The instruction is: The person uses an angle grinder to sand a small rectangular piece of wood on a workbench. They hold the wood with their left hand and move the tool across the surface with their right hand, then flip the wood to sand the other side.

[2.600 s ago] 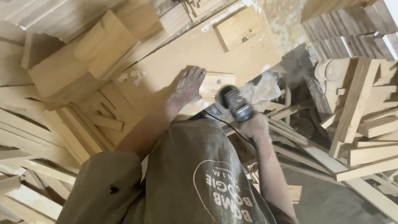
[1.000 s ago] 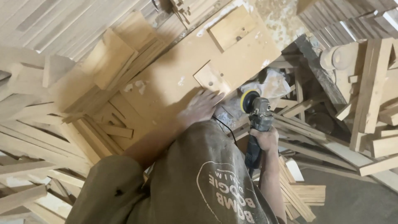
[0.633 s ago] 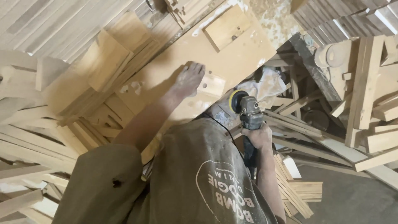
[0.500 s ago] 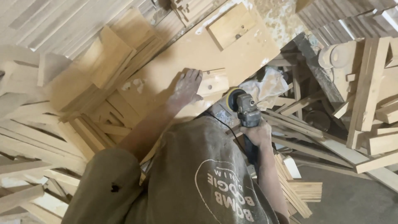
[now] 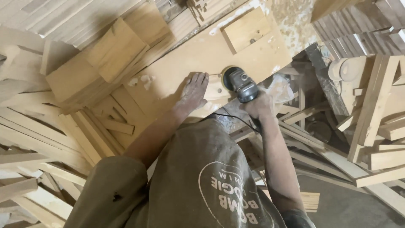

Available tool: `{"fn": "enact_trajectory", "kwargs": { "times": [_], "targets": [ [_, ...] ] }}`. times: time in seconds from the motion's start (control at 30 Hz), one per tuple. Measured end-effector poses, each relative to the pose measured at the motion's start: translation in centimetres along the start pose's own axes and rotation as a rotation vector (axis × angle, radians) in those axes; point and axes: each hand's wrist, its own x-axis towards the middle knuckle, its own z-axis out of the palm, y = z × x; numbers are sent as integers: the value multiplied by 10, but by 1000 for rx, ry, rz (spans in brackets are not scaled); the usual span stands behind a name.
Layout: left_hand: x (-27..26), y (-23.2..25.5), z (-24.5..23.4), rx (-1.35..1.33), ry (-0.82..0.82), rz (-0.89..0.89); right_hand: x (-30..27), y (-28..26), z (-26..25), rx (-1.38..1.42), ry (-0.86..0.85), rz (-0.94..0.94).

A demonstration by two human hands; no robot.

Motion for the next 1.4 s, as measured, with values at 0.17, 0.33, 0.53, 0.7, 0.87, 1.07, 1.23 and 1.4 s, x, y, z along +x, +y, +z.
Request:
{"fn": "enact_trajectory", "kwargs": {
  "times": [0.17, 0.33, 0.53, 0.7, 0.87, 1.07, 1.23, 1.4],
  "targets": [
    [-2, -1, -5, -34, -7, 5, -56, 9, -11, 26, -45, 90],
    [-3, -4, -10, -26, -14, 22, -57, 18, -5, -122, -55, 142],
    [-4, -1, -14, -30, -48, 23, -64, -23, -16, -68, -9, 110],
    [-12, 4, -29, -94, -65, -4, -93, 16, 2, -113, -81, 127],
    [-5, 0, -14, -82, -37, 6, -74, 67, 3, -97, 49, 144],
    [-6, -7, -6, -173, 54, 0, -54, 137, 23, 615, 166, 184],
    [-37, -3, -105, -530, 144, -64, -57, 174, 51, 1333, 333, 72],
    [42, -49, -161, -450, 1120, 158, -123, 114, 9, 1465, 398, -33]
  ]
}}
